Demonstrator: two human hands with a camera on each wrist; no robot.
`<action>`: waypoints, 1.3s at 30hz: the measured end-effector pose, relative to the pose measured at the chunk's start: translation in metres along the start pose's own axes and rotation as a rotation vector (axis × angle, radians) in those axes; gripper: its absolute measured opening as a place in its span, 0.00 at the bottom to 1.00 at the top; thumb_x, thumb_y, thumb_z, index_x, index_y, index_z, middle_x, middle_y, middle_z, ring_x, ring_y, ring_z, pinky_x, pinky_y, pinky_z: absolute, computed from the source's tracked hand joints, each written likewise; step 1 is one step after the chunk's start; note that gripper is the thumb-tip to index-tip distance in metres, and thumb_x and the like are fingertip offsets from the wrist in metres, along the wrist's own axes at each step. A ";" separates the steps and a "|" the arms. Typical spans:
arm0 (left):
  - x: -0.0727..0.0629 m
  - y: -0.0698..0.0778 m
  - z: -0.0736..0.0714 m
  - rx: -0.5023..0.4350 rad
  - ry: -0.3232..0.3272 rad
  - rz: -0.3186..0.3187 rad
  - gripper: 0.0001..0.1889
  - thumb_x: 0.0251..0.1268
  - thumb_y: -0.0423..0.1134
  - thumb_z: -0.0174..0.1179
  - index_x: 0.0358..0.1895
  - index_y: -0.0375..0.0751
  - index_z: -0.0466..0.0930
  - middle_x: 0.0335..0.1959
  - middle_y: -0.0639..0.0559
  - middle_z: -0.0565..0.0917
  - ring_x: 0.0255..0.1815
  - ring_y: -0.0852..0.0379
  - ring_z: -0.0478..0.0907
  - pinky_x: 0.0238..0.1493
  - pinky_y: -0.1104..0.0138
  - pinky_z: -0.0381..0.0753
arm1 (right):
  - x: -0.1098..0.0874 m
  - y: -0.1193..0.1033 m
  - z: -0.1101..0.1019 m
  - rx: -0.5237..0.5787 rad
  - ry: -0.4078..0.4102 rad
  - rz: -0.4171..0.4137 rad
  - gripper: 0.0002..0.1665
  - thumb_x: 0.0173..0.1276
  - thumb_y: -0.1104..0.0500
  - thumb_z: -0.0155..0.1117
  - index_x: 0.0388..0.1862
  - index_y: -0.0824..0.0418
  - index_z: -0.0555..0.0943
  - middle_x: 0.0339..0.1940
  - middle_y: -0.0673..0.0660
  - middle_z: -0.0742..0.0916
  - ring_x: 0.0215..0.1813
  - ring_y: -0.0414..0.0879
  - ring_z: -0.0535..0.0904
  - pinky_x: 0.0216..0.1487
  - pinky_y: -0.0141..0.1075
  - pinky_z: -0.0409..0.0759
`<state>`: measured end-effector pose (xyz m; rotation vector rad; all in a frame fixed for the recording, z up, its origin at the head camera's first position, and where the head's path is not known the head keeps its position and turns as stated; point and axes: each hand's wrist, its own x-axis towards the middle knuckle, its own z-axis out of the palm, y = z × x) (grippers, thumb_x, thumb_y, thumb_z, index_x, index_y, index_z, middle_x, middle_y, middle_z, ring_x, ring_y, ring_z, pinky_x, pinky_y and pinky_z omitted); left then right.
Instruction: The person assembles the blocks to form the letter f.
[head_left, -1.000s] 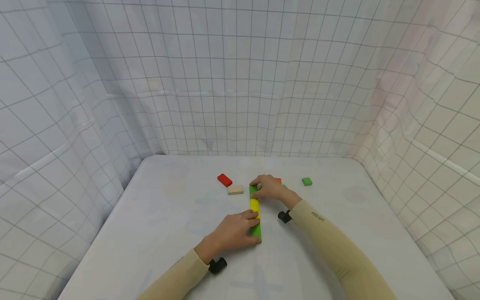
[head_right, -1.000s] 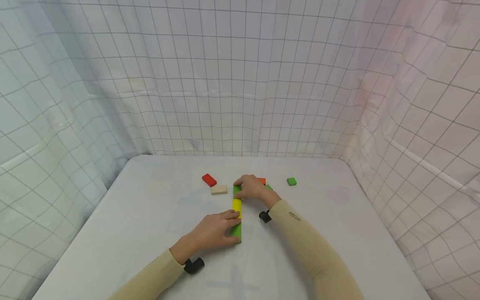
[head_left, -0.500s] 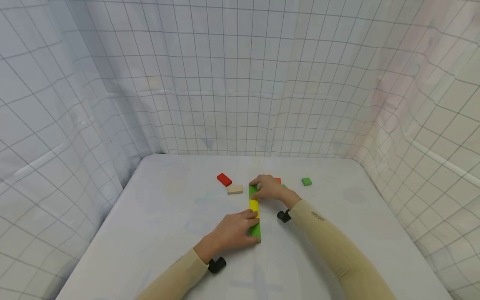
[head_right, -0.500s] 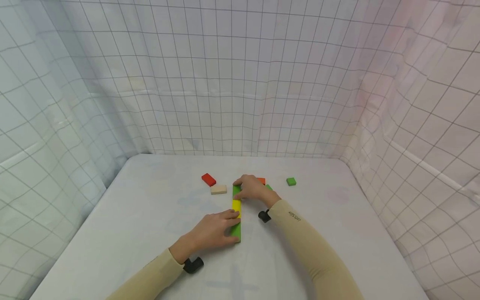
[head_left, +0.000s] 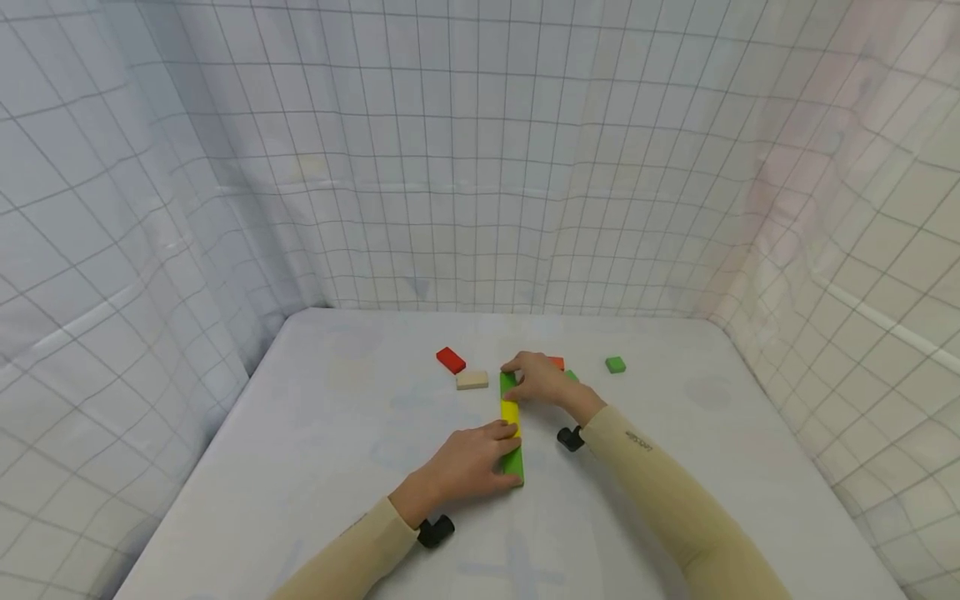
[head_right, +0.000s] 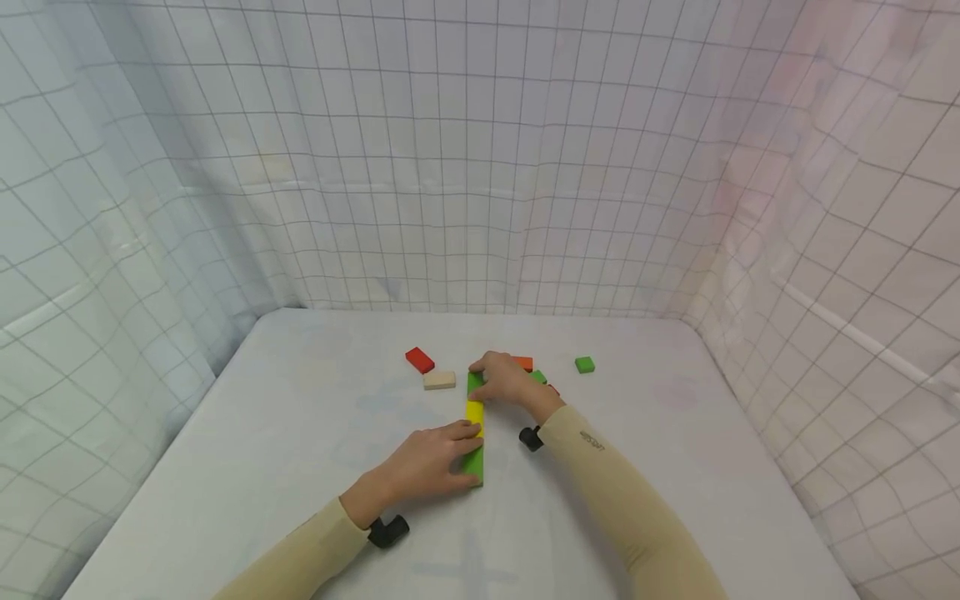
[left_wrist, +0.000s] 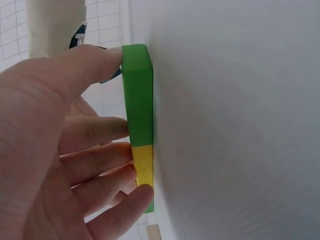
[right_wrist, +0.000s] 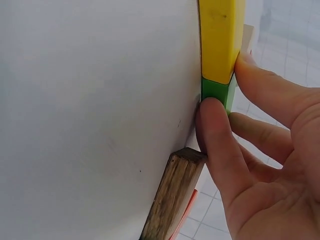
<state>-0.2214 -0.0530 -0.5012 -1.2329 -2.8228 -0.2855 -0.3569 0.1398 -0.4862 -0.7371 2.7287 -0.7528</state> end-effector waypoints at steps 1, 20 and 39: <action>0.000 0.000 0.000 -0.003 -0.001 0.000 0.32 0.65 0.62 0.63 0.65 0.47 0.80 0.67 0.52 0.77 0.70 0.55 0.71 0.55 0.61 0.81 | -0.001 0.000 0.000 0.004 0.003 0.006 0.34 0.62 0.52 0.78 0.65 0.61 0.81 0.56 0.56 0.82 0.44 0.45 0.78 0.48 0.38 0.80; -0.002 0.006 -0.004 0.041 0.084 0.077 0.25 0.67 0.57 0.64 0.61 0.46 0.83 0.65 0.50 0.78 0.67 0.54 0.74 0.49 0.62 0.83 | -0.036 -0.008 0.006 -0.148 0.051 -0.062 0.34 0.63 0.50 0.76 0.66 0.61 0.80 0.64 0.57 0.80 0.49 0.46 0.80 0.50 0.38 0.80; -0.002 -0.041 -0.045 -0.120 0.164 -0.205 0.23 0.69 0.49 0.65 0.64 0.47 0.81 0.65 0.50 0.79 0.66 0.51 0.74 0.61 0.53 0.77 | -0.062 -0.011 0.019 -0.434 0.068 -0.148 0.40 0.68 0.36 0.66 0.71 0.58 0.75 0.71 0.56 0.76 0.67 0.56 0.70 0.65 0.50 0.72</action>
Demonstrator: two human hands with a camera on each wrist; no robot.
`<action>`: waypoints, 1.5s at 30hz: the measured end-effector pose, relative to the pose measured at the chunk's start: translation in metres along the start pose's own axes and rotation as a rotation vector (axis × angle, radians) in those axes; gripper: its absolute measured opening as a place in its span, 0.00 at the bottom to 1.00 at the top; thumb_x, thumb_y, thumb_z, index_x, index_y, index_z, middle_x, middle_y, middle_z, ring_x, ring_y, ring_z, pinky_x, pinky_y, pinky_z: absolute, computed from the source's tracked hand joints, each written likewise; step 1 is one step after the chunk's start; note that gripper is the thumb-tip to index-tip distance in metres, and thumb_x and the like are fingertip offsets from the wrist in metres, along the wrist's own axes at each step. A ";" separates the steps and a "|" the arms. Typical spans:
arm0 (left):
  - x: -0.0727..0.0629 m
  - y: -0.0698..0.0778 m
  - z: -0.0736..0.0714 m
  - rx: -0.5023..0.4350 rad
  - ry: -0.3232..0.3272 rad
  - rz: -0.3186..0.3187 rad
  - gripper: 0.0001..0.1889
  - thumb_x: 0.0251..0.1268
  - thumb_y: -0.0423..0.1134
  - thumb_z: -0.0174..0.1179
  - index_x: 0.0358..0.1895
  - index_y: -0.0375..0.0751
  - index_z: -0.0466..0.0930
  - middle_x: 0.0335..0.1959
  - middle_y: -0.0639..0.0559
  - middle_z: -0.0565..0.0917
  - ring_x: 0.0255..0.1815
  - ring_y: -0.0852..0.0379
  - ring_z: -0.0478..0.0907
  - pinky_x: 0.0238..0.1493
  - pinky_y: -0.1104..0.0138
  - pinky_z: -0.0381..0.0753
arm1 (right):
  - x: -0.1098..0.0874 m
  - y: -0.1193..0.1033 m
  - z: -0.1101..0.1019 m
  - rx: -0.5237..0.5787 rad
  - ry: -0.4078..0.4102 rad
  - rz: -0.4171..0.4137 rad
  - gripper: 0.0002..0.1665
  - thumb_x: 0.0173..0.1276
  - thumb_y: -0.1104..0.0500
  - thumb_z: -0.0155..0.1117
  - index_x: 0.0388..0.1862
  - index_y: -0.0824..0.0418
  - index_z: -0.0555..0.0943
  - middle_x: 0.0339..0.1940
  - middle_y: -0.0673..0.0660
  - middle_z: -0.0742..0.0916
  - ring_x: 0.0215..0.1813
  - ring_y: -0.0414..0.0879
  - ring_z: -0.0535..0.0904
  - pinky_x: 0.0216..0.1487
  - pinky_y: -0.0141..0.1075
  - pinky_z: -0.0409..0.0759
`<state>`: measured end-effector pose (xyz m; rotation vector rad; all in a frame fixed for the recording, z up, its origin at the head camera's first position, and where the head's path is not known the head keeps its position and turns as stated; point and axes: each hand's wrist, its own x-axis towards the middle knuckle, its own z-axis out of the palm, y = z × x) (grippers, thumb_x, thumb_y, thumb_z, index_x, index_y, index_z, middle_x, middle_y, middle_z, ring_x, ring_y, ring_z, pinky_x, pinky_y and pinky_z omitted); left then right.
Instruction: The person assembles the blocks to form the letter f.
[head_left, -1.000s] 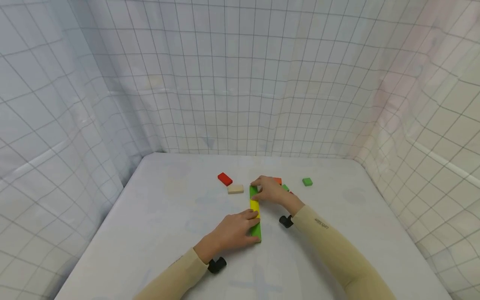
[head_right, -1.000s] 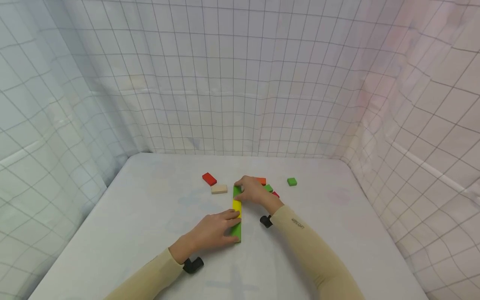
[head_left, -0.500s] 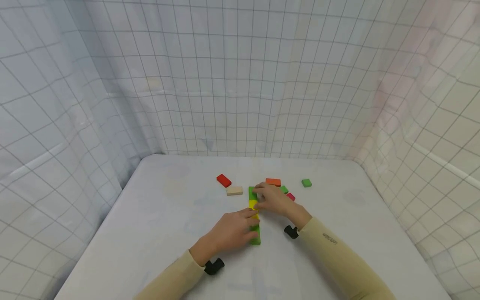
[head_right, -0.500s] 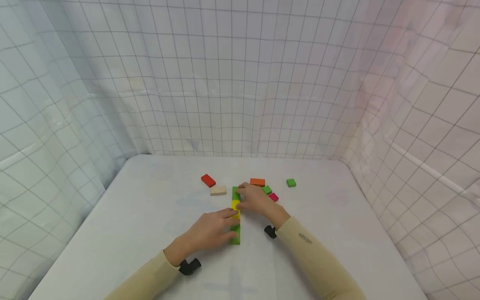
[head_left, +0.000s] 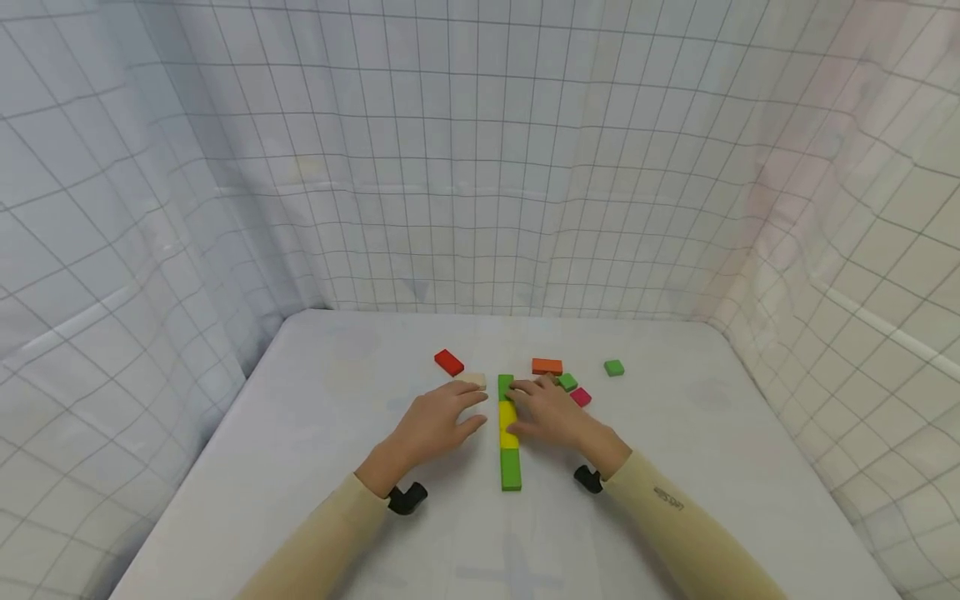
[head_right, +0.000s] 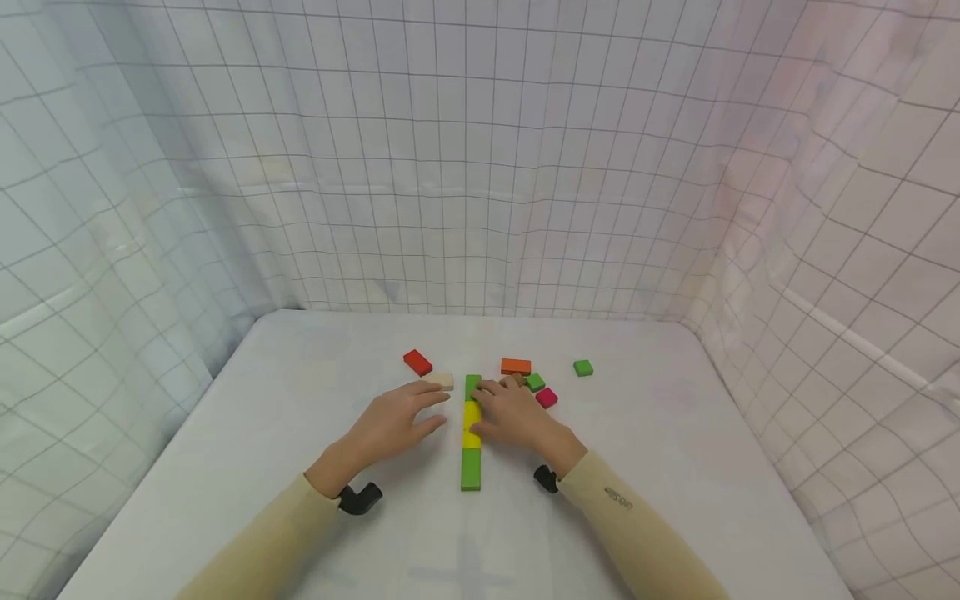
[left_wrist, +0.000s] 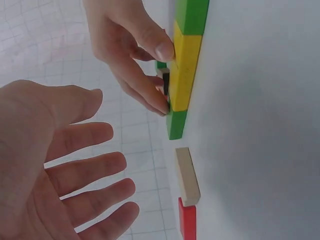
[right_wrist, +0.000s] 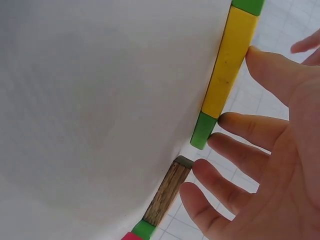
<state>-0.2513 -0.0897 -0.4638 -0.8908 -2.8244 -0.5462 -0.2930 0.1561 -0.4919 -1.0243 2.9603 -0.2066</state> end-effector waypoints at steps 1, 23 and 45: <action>0.001 -0.003 0.000 -0.005 0.003 -0.006 0.23 0.69 0.49 0.65 0.65 0.47 0.80 0.65 0.49 0.79 0.67 0.51 0.74 0.60 0.52 0.77 | -0.001 0.000 0.001 -0.010 -0.003 0.000 0.40 0.69 0.36 0.65 0.72 0.57 0.75 0.72 0.56 0.76 0.67 0.56 0.69 0.64 0.50 0.73; 0.040 -0.060 0.032 -0.071 0.037 -0.129 0.18 0.68 0.40 0.66 0.59 0.43 0.84 0.55 0.50 0.85 0.57 0.50 0.79 0.60 0.54 0.76 | -0.006 0.000 0.008 -0.023 -0.005 -0.045 0.41 0.73 0.35 0.59 0.74 0.58 0.71 0.74 0.58 0.72 0.69 0.57 0.68 0.64 0.54 0.73; 0.061 -0.064 0.030 -0.031 -0.030 -0.169 0.17 0.60 0.33 0.71 0.53 0.42 0.87 0.50 0.49 0.86 0.50 0.50 0.82 0.54 0.56 0.80 | -0.006 -0.003 0.002 -0.055 -0.035 -0.023 0.42 0.73 0.35 0.59 0.76 0.58 0.69 0.76 0.58 0.71 0.72 0.58 0.66 0.65 0.55 0.72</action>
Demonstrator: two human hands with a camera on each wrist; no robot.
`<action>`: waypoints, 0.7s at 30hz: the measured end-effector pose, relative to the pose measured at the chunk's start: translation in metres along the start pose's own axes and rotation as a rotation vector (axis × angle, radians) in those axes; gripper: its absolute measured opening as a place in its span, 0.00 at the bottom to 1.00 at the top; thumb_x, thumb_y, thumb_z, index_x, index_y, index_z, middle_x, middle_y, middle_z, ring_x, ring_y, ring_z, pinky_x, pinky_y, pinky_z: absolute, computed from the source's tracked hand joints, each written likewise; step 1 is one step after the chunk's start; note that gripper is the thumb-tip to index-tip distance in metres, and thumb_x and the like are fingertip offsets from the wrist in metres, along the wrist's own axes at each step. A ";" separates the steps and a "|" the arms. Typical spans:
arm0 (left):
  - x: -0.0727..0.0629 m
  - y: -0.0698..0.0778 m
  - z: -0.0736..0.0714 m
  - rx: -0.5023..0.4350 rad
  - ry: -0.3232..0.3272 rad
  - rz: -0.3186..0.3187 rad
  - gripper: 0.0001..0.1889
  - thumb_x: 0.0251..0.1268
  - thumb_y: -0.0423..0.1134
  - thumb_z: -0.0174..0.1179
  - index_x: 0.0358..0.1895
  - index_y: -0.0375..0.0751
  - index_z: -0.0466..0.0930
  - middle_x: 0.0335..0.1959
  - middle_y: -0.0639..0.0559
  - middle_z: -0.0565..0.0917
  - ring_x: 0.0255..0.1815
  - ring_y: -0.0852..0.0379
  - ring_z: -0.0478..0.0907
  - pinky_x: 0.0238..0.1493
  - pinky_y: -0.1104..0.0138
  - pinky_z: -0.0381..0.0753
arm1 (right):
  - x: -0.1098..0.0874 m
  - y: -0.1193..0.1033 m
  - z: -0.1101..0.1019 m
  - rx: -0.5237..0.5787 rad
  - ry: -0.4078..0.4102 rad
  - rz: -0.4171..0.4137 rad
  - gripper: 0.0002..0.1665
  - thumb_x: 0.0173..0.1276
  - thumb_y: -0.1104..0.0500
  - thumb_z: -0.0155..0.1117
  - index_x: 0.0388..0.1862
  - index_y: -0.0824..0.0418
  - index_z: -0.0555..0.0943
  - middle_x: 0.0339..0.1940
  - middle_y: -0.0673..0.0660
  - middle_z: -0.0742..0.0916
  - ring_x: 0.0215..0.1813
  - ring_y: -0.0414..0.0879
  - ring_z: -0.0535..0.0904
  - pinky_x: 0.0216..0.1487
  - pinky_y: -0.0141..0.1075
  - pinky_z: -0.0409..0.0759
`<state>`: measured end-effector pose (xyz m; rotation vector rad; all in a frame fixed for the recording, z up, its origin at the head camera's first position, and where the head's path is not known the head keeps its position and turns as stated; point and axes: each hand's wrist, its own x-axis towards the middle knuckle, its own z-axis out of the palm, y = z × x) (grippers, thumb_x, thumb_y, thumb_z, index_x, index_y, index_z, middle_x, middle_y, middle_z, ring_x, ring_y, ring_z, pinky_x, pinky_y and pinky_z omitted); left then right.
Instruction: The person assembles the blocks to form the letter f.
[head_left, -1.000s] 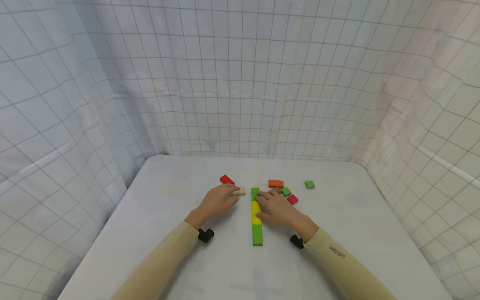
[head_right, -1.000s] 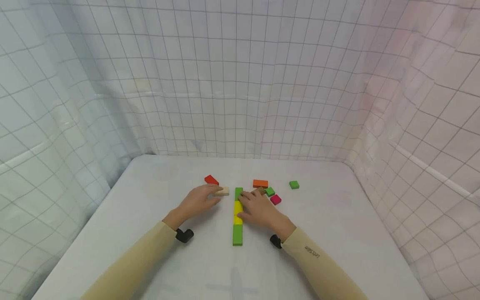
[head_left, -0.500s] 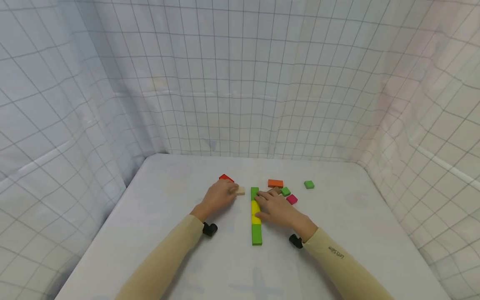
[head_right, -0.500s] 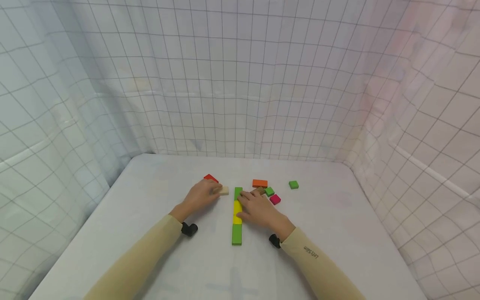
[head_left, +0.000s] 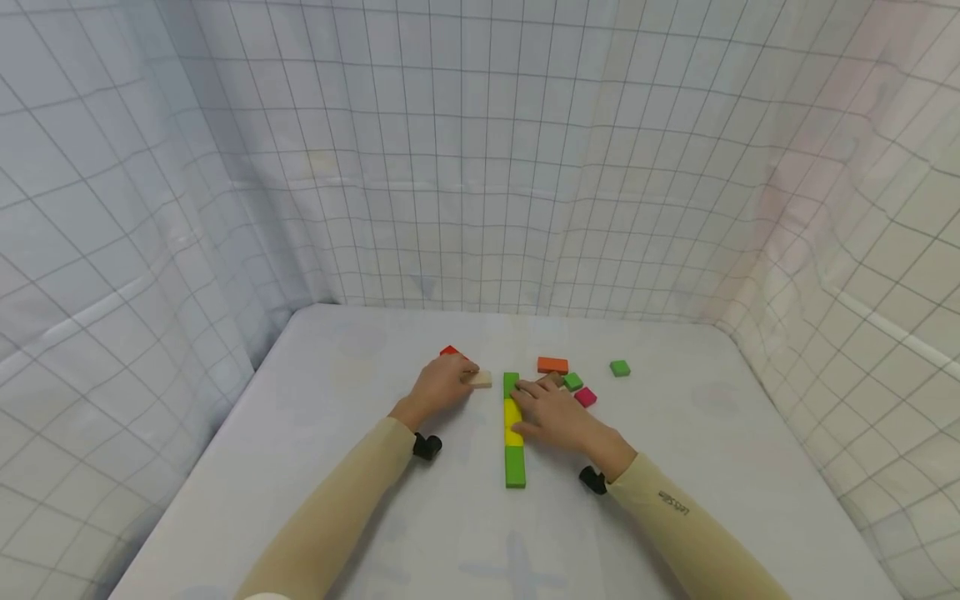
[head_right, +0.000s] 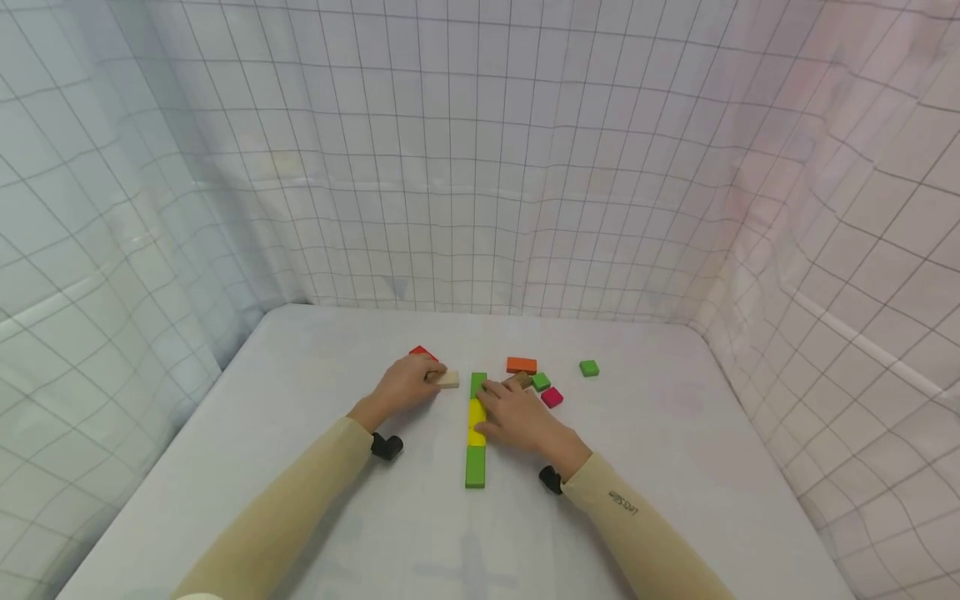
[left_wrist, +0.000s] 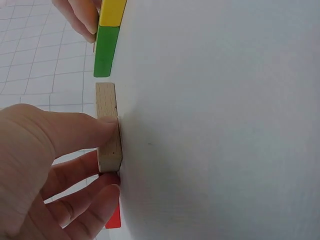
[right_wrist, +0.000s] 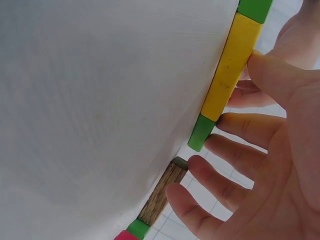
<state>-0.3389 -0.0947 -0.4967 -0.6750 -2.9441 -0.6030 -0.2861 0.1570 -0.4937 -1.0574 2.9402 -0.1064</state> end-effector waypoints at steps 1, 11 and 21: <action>0.001 0.000 -0.001 -0.002 -0.003 -0.004 0.17 0.60 0.33 0.71 0.53 0.42 0.87 0.50 0.49 0.86 0.51 0.50 0.82 0.54 0.56 0.80 | 0.000 0.000 -0.001 0.001 0.002 -0.001 0.42 0.73 0.36 0.59 0.76 0.59 0.69 0.76 0.58 0.71 0.72 0.58 0.66 0.65 0.55 0.72; 0.001 0.001 -0.004 -0.015 -0.002 -0.017 0.16 0.60 0.33 0.71 0.53 0.41 0.88 0.50 0.49 0.86 0.50 0.50 0.82 0.55 0.56 0.79 | 0.000 -0.001 -0.003 0.004 0.007 0.000 0.42 0.73 0.36 0.60 0.76 0.59 0.69 0.75 0.57 0.71 0.71 0.57 0.66 0.66 0.53 0.72; -0.001 0.002 -0.005 -0.039 0.020 -0.016 0.16 0.60 0.33 0.71 0.52 0.41 0.88 0.49 0.48 0.86 0.49 0.50 0.82 0.54 0.56 0.79 | -0.001 -0.002 -0.004 0.021 -0.004 -0.010 0.42 0.73 0.36 0.60 0.76 0.60 0.69 0.76 0.59 0.71 0.72 0.58 0.66 0.64 0.56 0.72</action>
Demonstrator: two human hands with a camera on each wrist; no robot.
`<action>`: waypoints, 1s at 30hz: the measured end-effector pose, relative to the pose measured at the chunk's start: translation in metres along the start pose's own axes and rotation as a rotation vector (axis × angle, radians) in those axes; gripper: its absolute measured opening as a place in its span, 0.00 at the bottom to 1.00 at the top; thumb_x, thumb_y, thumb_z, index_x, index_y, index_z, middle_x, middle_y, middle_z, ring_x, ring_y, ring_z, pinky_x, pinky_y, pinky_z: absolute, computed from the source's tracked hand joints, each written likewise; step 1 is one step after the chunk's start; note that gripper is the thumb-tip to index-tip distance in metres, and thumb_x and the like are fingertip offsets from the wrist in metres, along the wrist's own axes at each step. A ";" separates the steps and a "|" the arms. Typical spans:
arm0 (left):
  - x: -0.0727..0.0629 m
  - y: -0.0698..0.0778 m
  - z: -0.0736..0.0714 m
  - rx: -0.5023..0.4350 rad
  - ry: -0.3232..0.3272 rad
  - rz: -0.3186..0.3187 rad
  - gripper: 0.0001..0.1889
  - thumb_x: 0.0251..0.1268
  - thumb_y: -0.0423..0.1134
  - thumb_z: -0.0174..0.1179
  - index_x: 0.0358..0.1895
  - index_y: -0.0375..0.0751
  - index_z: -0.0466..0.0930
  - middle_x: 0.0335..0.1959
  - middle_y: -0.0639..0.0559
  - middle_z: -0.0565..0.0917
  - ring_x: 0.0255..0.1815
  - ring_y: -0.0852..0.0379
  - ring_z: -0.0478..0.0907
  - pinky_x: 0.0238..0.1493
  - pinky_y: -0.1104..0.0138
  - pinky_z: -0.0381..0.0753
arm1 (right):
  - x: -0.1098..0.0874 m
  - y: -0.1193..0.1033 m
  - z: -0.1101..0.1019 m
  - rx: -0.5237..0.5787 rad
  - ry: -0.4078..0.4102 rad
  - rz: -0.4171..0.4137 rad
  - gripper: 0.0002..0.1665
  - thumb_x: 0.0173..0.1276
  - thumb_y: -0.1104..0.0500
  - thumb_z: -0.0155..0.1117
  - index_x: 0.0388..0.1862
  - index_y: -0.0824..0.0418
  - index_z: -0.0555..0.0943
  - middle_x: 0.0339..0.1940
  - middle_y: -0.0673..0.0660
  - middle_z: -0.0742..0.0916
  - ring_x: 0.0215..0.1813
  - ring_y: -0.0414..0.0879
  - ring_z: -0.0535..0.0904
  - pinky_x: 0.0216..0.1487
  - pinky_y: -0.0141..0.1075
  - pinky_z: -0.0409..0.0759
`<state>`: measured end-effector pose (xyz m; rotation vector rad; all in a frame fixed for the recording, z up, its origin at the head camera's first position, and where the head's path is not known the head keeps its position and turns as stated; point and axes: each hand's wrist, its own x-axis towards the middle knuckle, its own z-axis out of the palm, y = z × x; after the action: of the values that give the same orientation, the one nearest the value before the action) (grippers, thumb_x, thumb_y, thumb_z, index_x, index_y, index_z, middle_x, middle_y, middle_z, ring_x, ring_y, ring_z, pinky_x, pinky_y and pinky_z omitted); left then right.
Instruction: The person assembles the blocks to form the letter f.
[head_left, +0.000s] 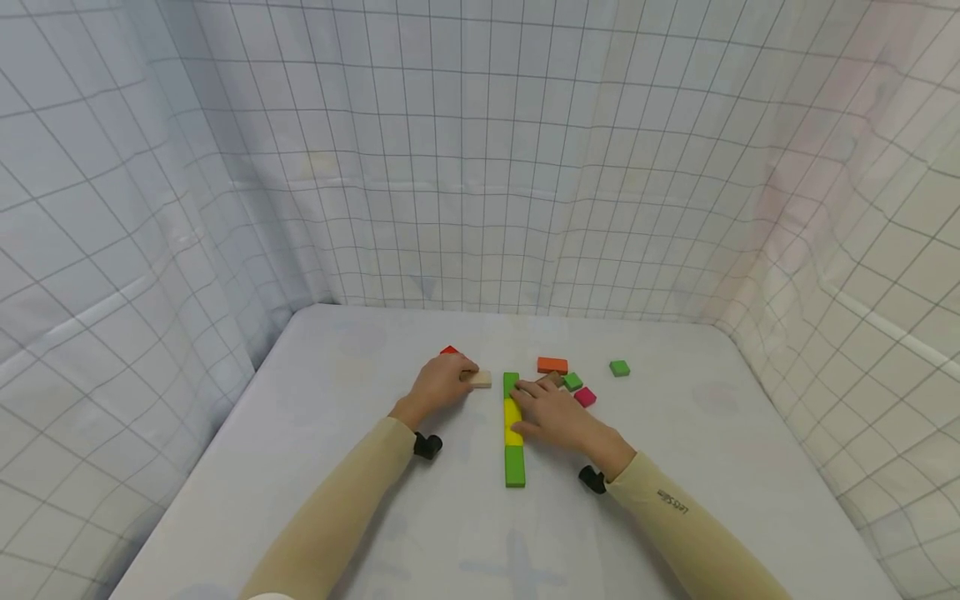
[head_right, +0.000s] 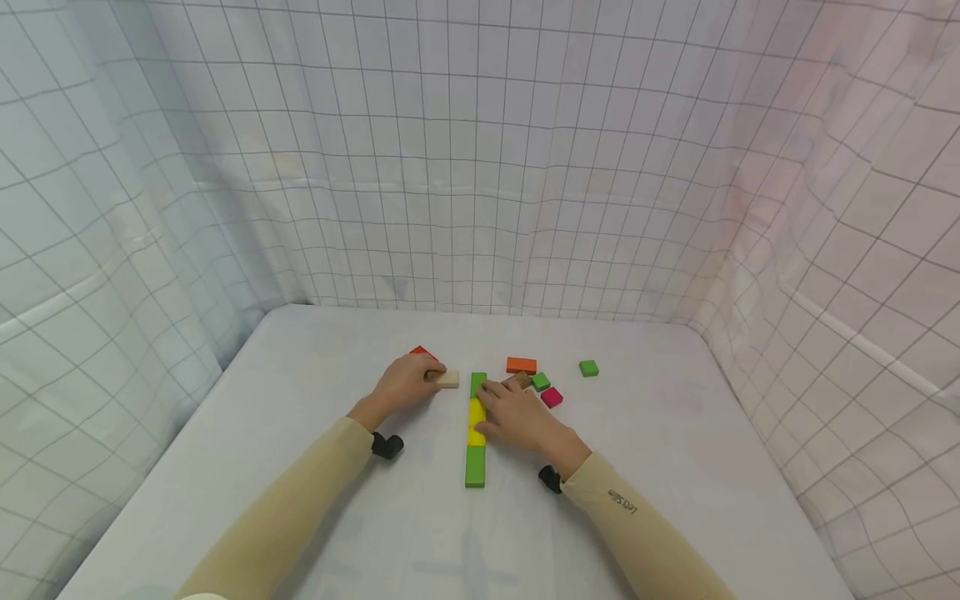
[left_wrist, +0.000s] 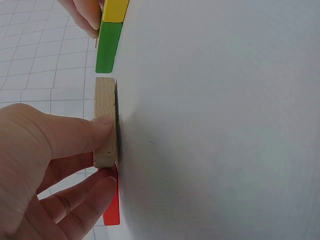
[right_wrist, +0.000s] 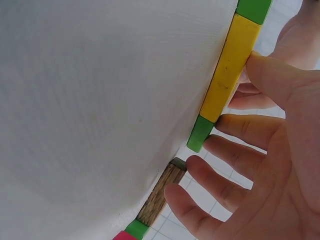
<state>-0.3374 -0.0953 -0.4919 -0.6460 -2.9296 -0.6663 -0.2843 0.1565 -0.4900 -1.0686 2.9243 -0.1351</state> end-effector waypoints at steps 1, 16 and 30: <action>0.000 0.000 0.000 0.001 0.005 0.002 0.16 0.60 0.33 0.71 0.52 0.41 0.88 0.48 0.49 0.86 0.48 0.50 0.82 0.54 0.57 0.79 | 0.000 0.000 0.000 -0.002 -0.003 0.001 0.42 0.73 0.36 0.59 0.76 0.60 0.68 0.76 0.58 0.71 0.72 0.58 0.66 0.65 0.55 0.72; 0.005 0.008 0.008 -0.036 0.009 0.005 0.15 0.62 0.35 0.70 0.53 0.42 0.87 0.49 0.50 0.86 0.51 0.51 0.82 0.56 0.57 0.79 | -0.001 0.003 0.000 -0.013 -0.001 -0.002 0.42 0.73 0.35 0.57 0.76 0.59 0.68 0.75 0.58 0.71 0.72 0.57 0.66 0.66 0.54 0.72; 0.009 0.016 0.014 -0.030 -0.003 -0.030 0.15 0.63 0.35 0.71 0.53 0.42 0.88 0.50 0.50 0.86 0.50 0.51 0.81 0.56 0.58 0.79 | -0.001 0.002 0.001 -0.006 -0.002 0.000 0.43 0.73 0.35 0.57 0.77 0.58 0.68 0.75 0.58 0.71 0.73 0.57 0.66 0.65 0.55 0.72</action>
<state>-0.3383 -0.0726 -0.4962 -0.6077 -2.9433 -0.7146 -0.2847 0.1582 -0.4908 -1.0695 2.9246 -0.1258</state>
